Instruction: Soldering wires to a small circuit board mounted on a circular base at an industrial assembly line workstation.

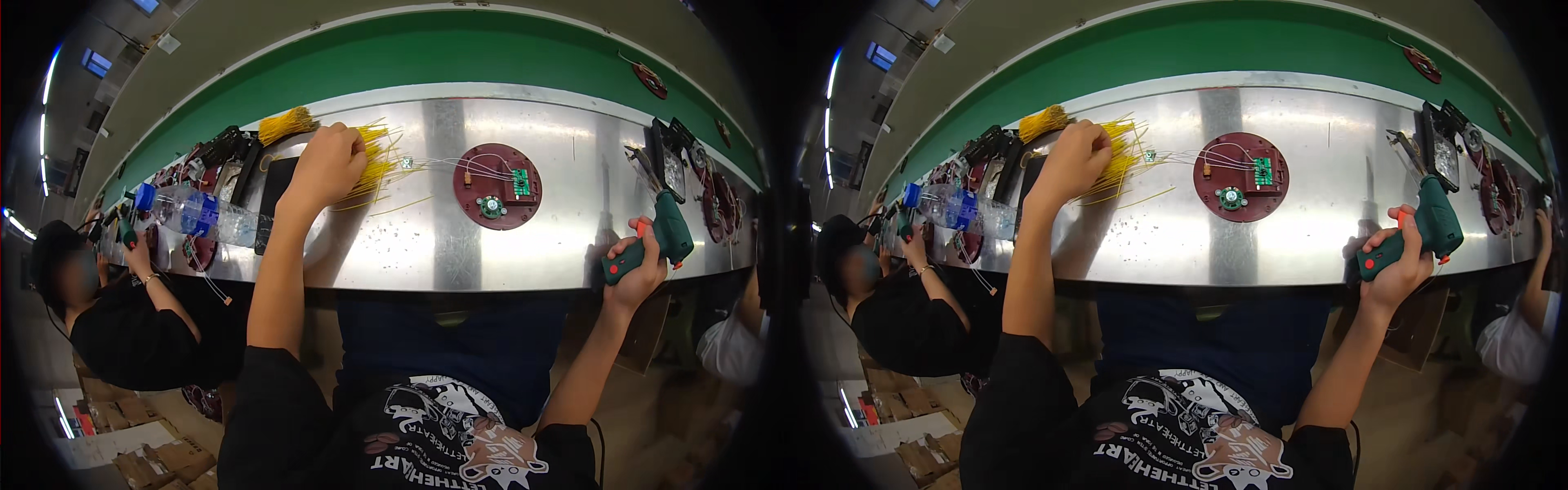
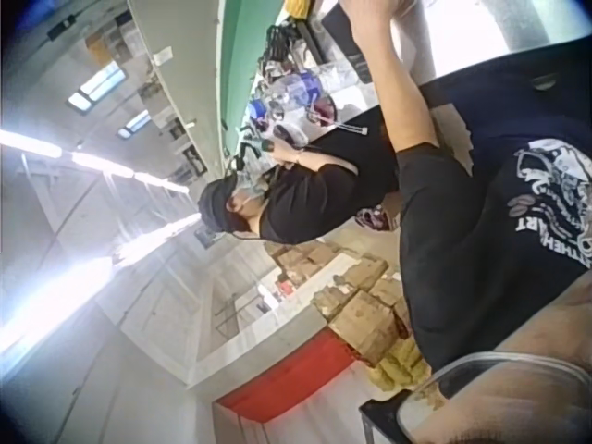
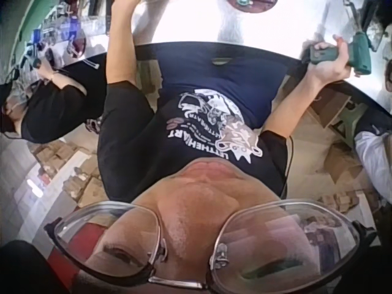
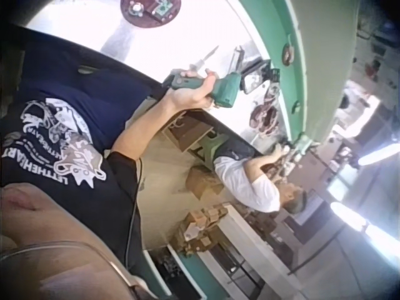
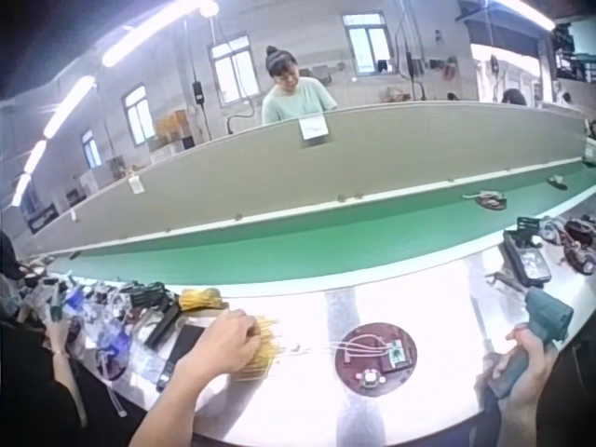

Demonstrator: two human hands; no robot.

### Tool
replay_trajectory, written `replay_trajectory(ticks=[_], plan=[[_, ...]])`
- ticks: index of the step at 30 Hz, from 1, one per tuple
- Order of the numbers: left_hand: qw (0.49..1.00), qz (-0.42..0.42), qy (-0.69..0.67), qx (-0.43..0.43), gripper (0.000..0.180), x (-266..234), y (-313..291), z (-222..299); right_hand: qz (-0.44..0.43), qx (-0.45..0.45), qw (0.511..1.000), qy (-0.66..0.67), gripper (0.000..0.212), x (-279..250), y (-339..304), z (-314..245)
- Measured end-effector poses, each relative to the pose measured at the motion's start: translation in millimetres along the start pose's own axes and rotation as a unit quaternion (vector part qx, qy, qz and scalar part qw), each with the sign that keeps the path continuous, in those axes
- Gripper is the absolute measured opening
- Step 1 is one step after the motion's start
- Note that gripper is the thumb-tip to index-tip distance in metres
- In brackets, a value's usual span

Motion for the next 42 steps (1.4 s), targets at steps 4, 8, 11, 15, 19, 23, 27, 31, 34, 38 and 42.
replay_trajectory(ticks=[4, 8, 11, 15, 19, 23, 27, 31, 34, 38, 42], plan=[[0.997, 0.052, -0.052, 0.024, 0.013, 0.3, -7.4, -6.5, 0.000, 0.005, 1.000, -0.014, 0.032, 2.0, 0.5, 3.2], [0.984, 0.116, -0.127, 0.039, 0.011, -10.8, -10.0, -10.2, -0.001, 0.011, 1.000, -0.022, 0.033, 1.7, 1.5, 5.0], [0.967, 0.162, -0.191, 0.040, 0.011, -17.4, -10.2, -5.2, -0.006, 0.004, 1.000, -0.024, 0.034, -5.0, 3.8, 2.9], [0.938, 0.206, -0.268, 0.076, 0.011, -24.1, -7.8, 20.8, -0.046, 0.024, 0.999, 0.004, 0.035, -3.4, 0.3, 1.1], [0.933, 0.205, -0.245, 0.163, 0.011, -35.1, -20.3, 80.5, -0.174, 0.000, 0.984, -0.043, 0.041, 32.4, -17.0, -18.5], [0.930, 0.169, -0.213, 0.249, 0.010, -7.8, -16.1, 135.8, -0.270, -0.005, 0.960, -0.075, 0.050, 30.4, -44.6, -26.9], [0.919, 0.199, -0.164, 0.299, 0.014, 18.3, -9.8, 156.7, -0.276, 0.019, 0.954, -0.114, 0.057, 26.0, -62.0, -25.0], [0.909, 0.244, -0.100, 0.323, 0.016, 31.5, -10.2, 163.3, -0.305, 0.061, 0.941, -0.133, 0.058, 26.6, -69.9, -26.6], [0.910, 0.248, -0.089, 0.320, 0.017, 36.8, -10.3, 164.5, -0.313, 0.043, 0.939, -0.136, 0.057, 30.0, -75.9, -31.5], [0.911, 0.248, -0.100, 0.315, 0.017, 44.2, -8.1, 161.9, -0.319, 0.038, 0.934, -0.156, 0.056, 29.3, -75.1, -28.7], [0.905, 0.259, -0.093, 0.325, 0.020, 49.3, -8.2, 160.2, -0.303, 0.054, 0.938, -0.157, 0.053, 30.7, -75.9, -27.2]])
Point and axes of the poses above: each hand's wrist, its own y-axis towards the middle knuckle, its own x-axis out of the palm, z = x × y, the point moved 6 cm from there along y, towards the middle knuckle, and after that the axes turned 2 degrees about x, right-handed, at the moved point
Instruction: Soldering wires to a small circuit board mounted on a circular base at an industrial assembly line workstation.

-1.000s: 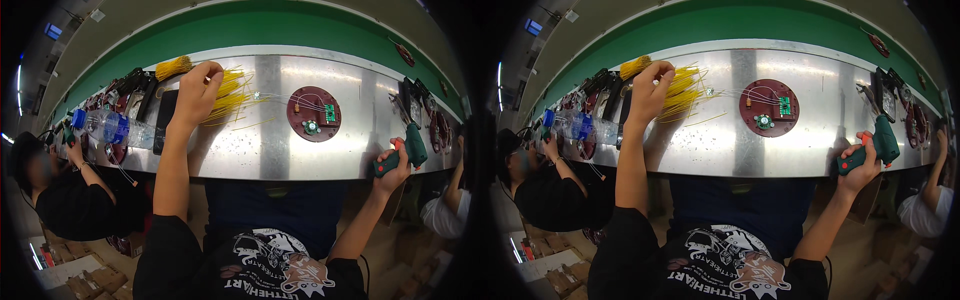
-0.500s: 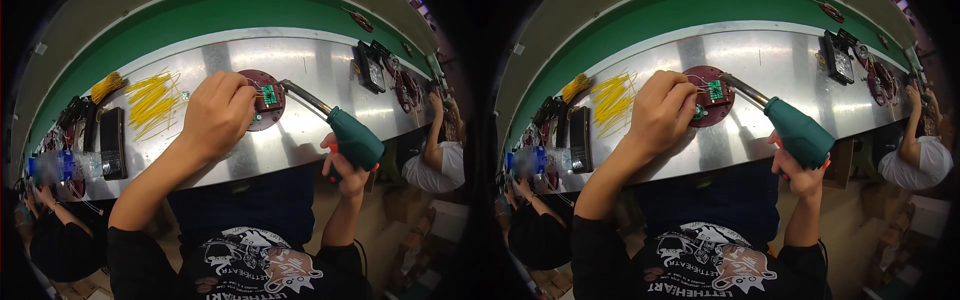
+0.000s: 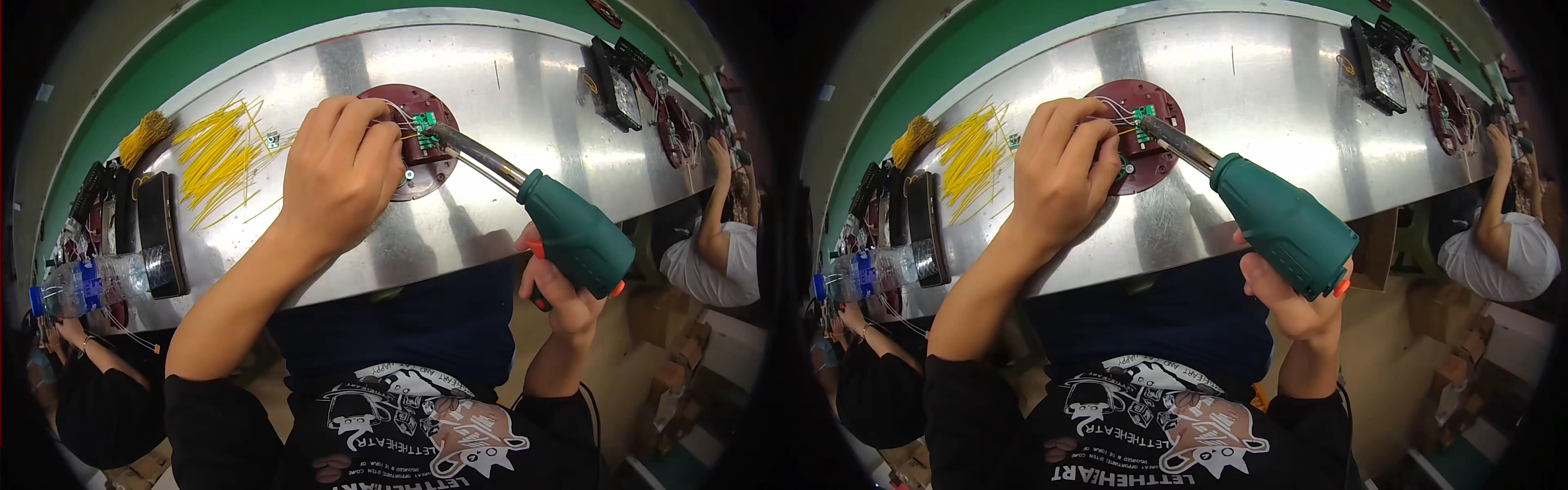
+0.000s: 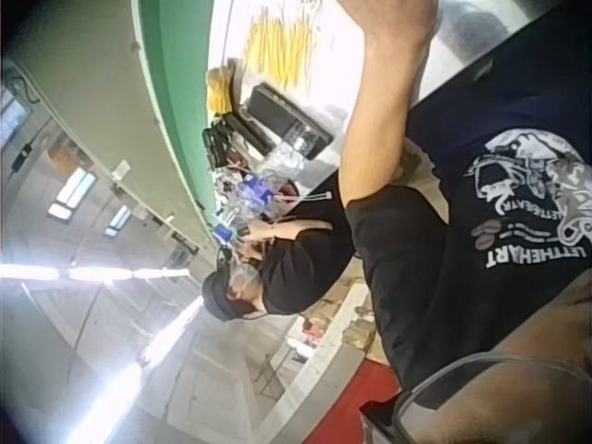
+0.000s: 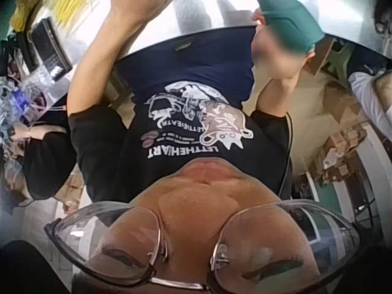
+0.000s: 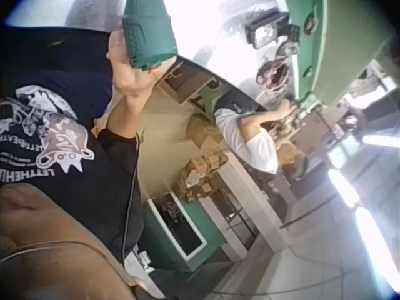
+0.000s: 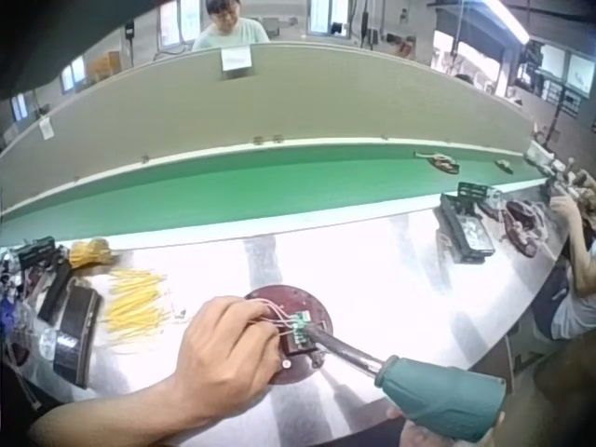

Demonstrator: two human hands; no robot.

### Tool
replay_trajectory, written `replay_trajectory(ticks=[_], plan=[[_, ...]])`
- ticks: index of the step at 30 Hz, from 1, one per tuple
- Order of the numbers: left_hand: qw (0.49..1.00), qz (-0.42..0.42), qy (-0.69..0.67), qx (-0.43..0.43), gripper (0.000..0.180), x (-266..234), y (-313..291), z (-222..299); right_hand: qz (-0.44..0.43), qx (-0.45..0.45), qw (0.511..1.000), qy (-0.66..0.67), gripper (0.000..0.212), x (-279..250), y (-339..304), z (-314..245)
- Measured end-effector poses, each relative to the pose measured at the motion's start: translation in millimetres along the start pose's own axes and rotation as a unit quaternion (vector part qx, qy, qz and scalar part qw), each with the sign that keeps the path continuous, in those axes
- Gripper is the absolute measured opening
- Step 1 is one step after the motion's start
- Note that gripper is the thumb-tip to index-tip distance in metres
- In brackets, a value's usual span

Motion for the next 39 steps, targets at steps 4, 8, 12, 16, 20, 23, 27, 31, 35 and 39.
replay_trajectory(ticks=[4, 8, 12, 16, 20, 23, 27, 31, 35, 39], plan=[[1.000, 0.003, 0.002, -0.005, 0.020, -1.1, -2.2, -0.4, -0.008, 0.021, 1.000, 0.000, 0.052, 0.0, 1.4, 3.9], [1.000, 0.009, -0.011, -0.019, 0.018, -3.6, -0.6, -0.3, -0.004, 0.019, 0.999, 0.038, 0.052, 2.3, 3.6, 0.5], [1.000, 0.005, -0.004, -0.019, 0.018, -3.6, -1.0, -1.1, 0.004, 0.030, 0.999, 0.022, 0.052, -0.5, 5.0, 1.3], [1.000, 0.001, 0.010, -0.014, 0.018, -4.3, -0.4, -0.2, -0.015, 0.025, 0.999, 0.037, 0.054, -1.4, 5.5, 3.7], [0.999, 0.030, 0.030, 0.004, 0.014, -2.3, -2.3, -0.4, 0.016, 0.019, 0.999, 0.031, 0.056, -1.5, 2.9, -1.9], [0.999, 0.032, 0.028, 0.003, 0.014, -1.8, -2.4, -0.4, 0.029, -0.036, 0.998, 0.032, 0.056, -6.2, -0.3, -1.8], [1.000, 0.021, 0.018, -0.011, 0.015, 0.3, -4.7, -1.8, 0.051, -0.056, 0.997, 0.034, 0.056, -6.2, -7.1, 1.4], [0.999, 0.021, 0.025, -0.007, 0.015, 0.7, -6.2, -2.2, 0.057, -0.043, 0.997, 0.027, 0.057, -6.0, -7.2, 0.3], [0.999, -0.005, 0.036, -0.009, 0.014, 0.9, -7.4, -1.0, 0.058, -0.041, 0.997, 0.028, 0.057, -4.5, -5.9, -1.4], [0.999, -0.009, 0.027, -0.024, 0.011, -4.1, -5.9, 0.1, 0.055, -0.043, 0.997, 0.033, 0.057, -2.5, -4.0, -3.9]])
Point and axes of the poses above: each hand's wrist, its own y-axis towards the middle knuckle, its own x-axis out of the palm, z = x × y, the point moved 6 cm from there along y, towards the middle knuckle, and after that the axes turned 2 degrees about x, right-handed, at the moved point
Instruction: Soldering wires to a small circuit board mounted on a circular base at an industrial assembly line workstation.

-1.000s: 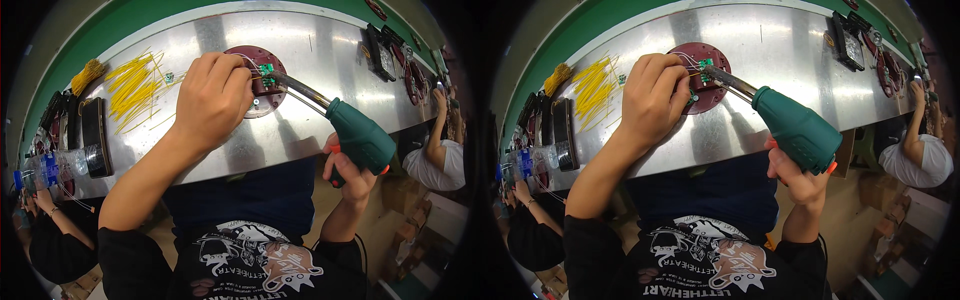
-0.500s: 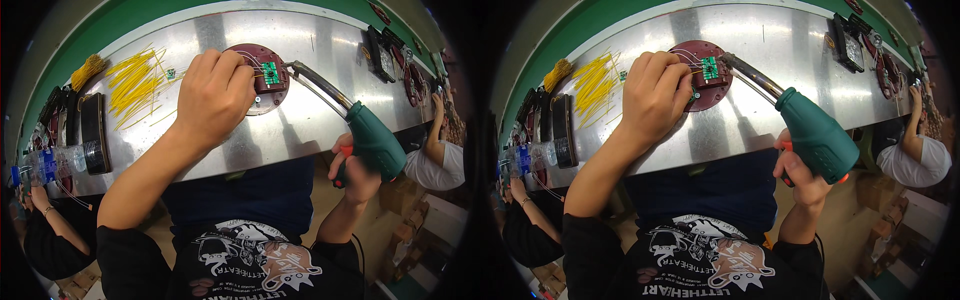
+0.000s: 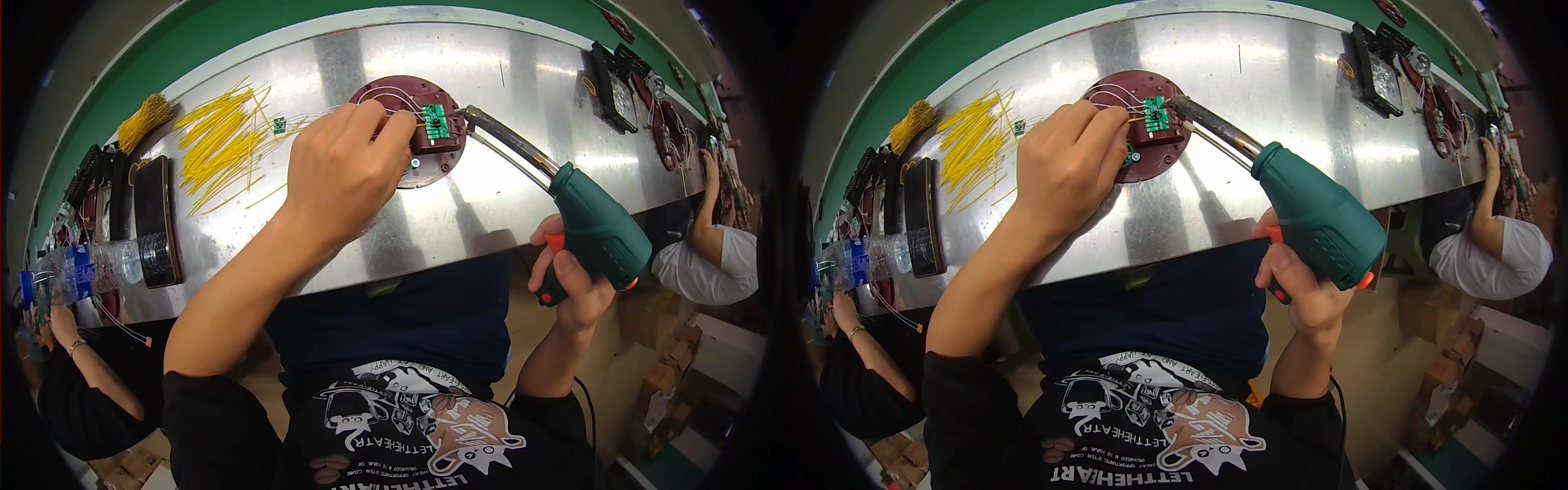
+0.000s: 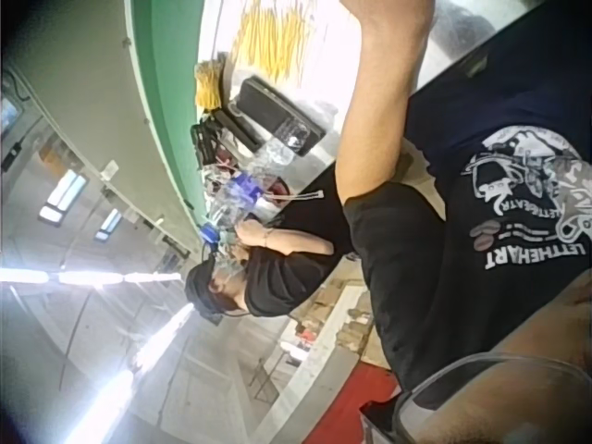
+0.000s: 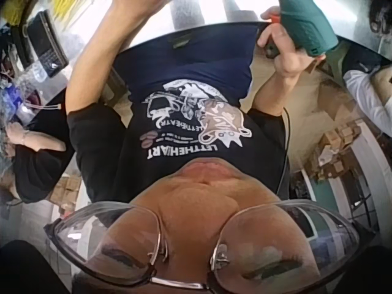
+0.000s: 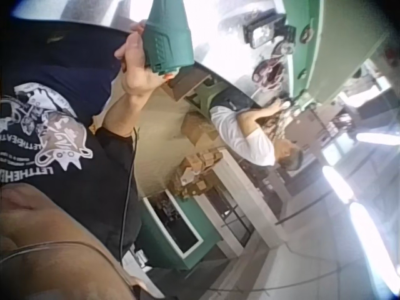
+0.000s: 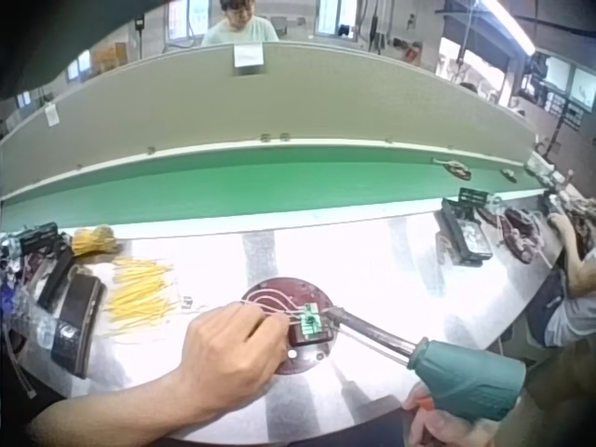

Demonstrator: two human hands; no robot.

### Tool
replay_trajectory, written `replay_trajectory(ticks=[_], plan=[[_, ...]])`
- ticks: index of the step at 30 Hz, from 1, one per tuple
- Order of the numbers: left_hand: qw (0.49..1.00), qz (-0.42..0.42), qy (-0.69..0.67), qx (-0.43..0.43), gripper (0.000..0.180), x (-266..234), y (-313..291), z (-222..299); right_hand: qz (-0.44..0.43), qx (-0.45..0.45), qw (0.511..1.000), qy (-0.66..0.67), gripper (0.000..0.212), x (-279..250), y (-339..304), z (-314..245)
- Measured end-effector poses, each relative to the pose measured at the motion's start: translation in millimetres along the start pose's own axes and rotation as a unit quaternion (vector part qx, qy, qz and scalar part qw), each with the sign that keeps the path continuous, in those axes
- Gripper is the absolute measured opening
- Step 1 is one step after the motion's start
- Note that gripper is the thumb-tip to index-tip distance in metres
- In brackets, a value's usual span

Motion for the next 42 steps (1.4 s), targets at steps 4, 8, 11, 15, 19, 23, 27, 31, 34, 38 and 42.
replay_trajectory(ticks=[4, 8, 11, 15, 19, 23, 27, 31, 34, 38, 42], plan=[[0.998, -0.001, -0.018, -0.054, 0.009, -8.8, 3.9, -2.7, 0.003, 0.003, 1.000, -0.005, 0.057, -1.3, 0.4, -1.1], [0.991, 0.092, 0.090, -0.031, 0.012, -38.1, 5.3, -19.1, -0.006, 0.014, 1.000, -0.013, 0.057, 3.4, 0.7, -2.1], [0.997, 0.080, 0.013, 0.007, 0.017, -33.6, 9.8, -13.0, -0.017, 0.012, 0.999, -0.028, 0.057, 6.1, 2.3, 1.4], [0.996, 0.053, -0.052, 0.045, 0.021, -19.6, 7.3, -2.9, -0.033, 0.005, 0.998, -0.049, 0.057, 5.9, 1.3, 2.4], [0.995, 0.031, -0.078, 0.047, 0.020, -10.5, 2.8, -1.1, -0.023, 0.021, 0.999, -0.042, 0.056, 5.6, -1.6, 5.7], [0.996, 0.014, -0.083, 0.034, 0.018, -1.5, 1.4, -1.3, -0.031, 0.033, 0.998, -0.034, 0.055, 4.8, -0.1, 7.5], [0.996, 0.007, -0.083, 0.024, 0.016, 0.1, 1.0, -0.7, -0.040, 0.041, 0.998, -0.032, 0.054, 4.9, 3.0, 5.3], [0.996, 0.008, -0.084, 0.023, 0.016, 1.1, 1.1, -1.7, -0.042, 0.052, 0.997, -0.032, 0.054, 4.4, 4.2, 3.4], [0.996, 0.007, -0.084, 0.019, 0.016, 1.3, 0.3, -1.3, -0.040, 0.051, 0.997, -0.035, 0.053, 4.7, 4.5, 0.8], [0.996, -0.010, -0.086, 0.001, 0.016, 0.0, 0.8, 1.2, -0.035, 0.058, 0.997, -0.036, 0.052, 5.5, 5.0, -1.6], [0.995, -0.040, -0.088, -0.019, 0.016, -0.3, 1.3, 2.3, -0.051, 0.077, 0.995, -0.039, 0.052, 4.4, 3.9, -0.9]])
Point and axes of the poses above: each hand's wrist, its own y-axis towards the middle knuckle, its own x-axis out of the palm, z = x × y, the point moved 6 cm from there along y, towards the middle knuckle, and after that the axes turned 2 degrees about x, right-handed, at the moved point
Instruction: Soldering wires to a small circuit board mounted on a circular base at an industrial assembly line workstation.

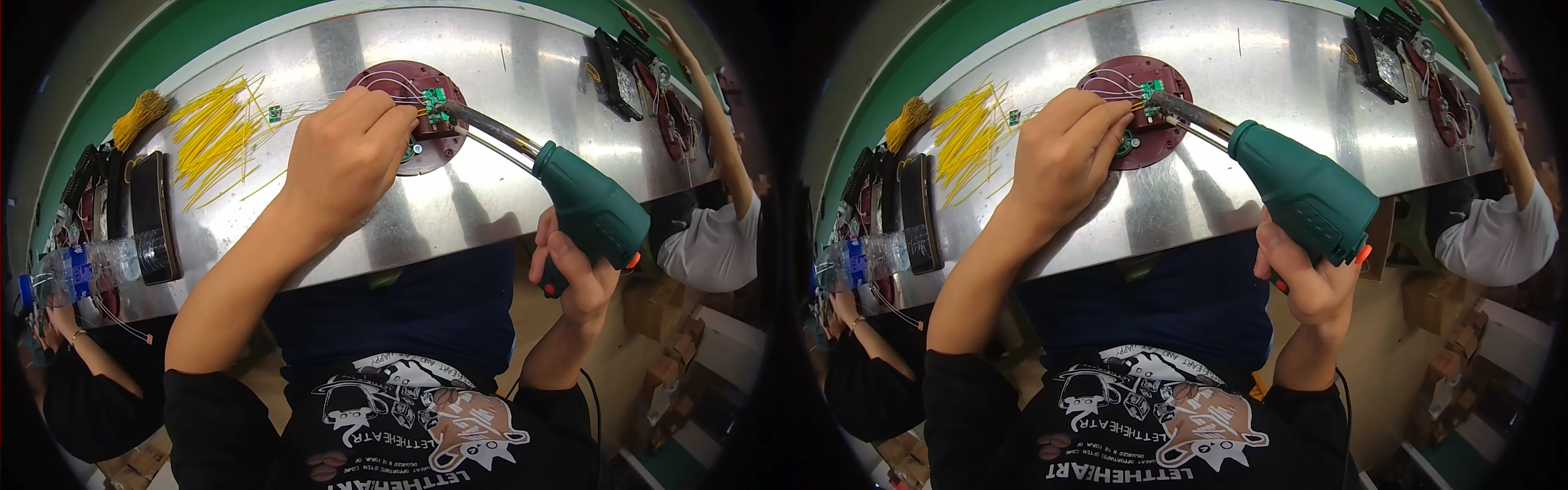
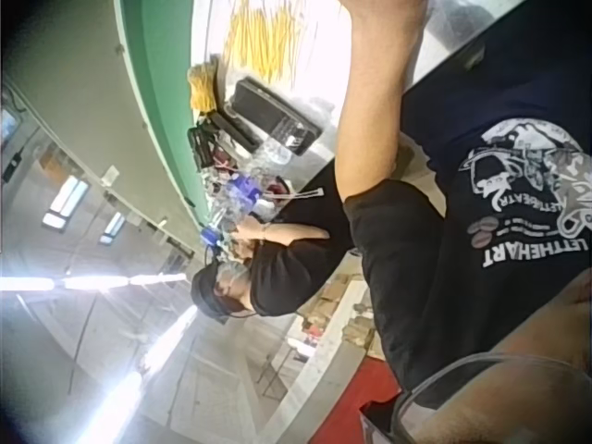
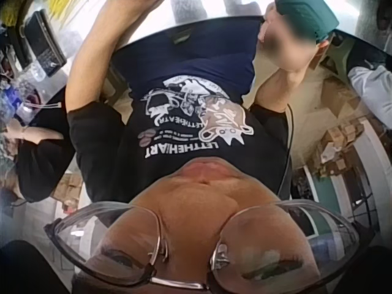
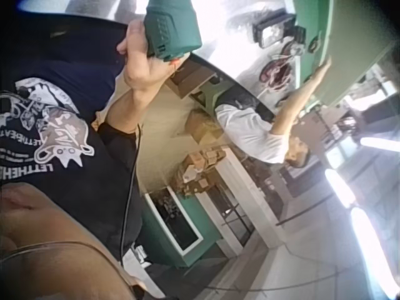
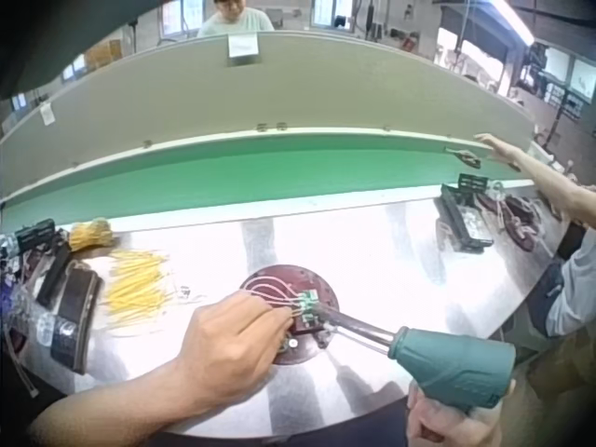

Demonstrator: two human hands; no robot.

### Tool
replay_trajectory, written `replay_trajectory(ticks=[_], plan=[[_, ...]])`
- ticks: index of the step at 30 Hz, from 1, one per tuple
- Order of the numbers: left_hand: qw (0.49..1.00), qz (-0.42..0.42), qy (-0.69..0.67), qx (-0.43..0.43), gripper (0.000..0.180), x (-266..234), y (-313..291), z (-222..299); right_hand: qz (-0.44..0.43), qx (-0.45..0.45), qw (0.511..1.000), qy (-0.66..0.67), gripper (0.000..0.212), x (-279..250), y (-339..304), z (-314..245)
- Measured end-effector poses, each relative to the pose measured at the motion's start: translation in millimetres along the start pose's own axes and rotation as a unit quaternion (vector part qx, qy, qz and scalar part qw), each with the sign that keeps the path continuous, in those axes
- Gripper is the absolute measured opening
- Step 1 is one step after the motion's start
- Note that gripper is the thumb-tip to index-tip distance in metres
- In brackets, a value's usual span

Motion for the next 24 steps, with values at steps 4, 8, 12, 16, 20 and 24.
replay_trajectory(ticks=[4, 8, 12, 16, 20, 24], plan=[[1.000, -0.006, 0.003, -0.001, 0.016, 1.3, 0.7, 0.1, 0.018, -0.009, 1.000, -0.002, 0.052, -0.9, 1.9, -0.5], [1.000, 0.004, 0.013, 0.009, 0.013, 5.8, 2.5, -1.2, 0.077, -0.091, 0.992, 0.045, 0.047, -16.9, 12.5, -2.5], [0.999, 0.026, 0.025, 0.022, 0.005, 2.8, -1.7, -4.3, 0.125, -0.119, 0.983, 0.067, 0.039, -26.0, 43.7, 7.9], [0.999, 0.017, 0.029, 0.025, 0.004, 2.5, -6.3, -4.8, 0.168, -0.009, 0.979, 0.112, 0.035, -50.8, 64.7, 41.9], [0.998, 0.031, 0.035, 0.030, 0.007, 15.4, 1.3, 6.5, 0.123, -0.020, 0.980, 0.158, 0.034, -91.5, 59.1, 73.9], [0.994, 0.035, 0.102, 0.027, 0.008, 8.7, -7.3, 7.2, 0.132, -0.046, 0.984, 0.115, 0.032, -62.0, 64.9, 51.1]])
Point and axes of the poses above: each hand's wrist, its own y-axis towards the middle knuckle, its own x-axis out of the palm, z = x × y, the point moved 6 cm from there along y, towards the middle knuckle, and after that the axes turned 2 degrees about x, right-handed, at the moved point
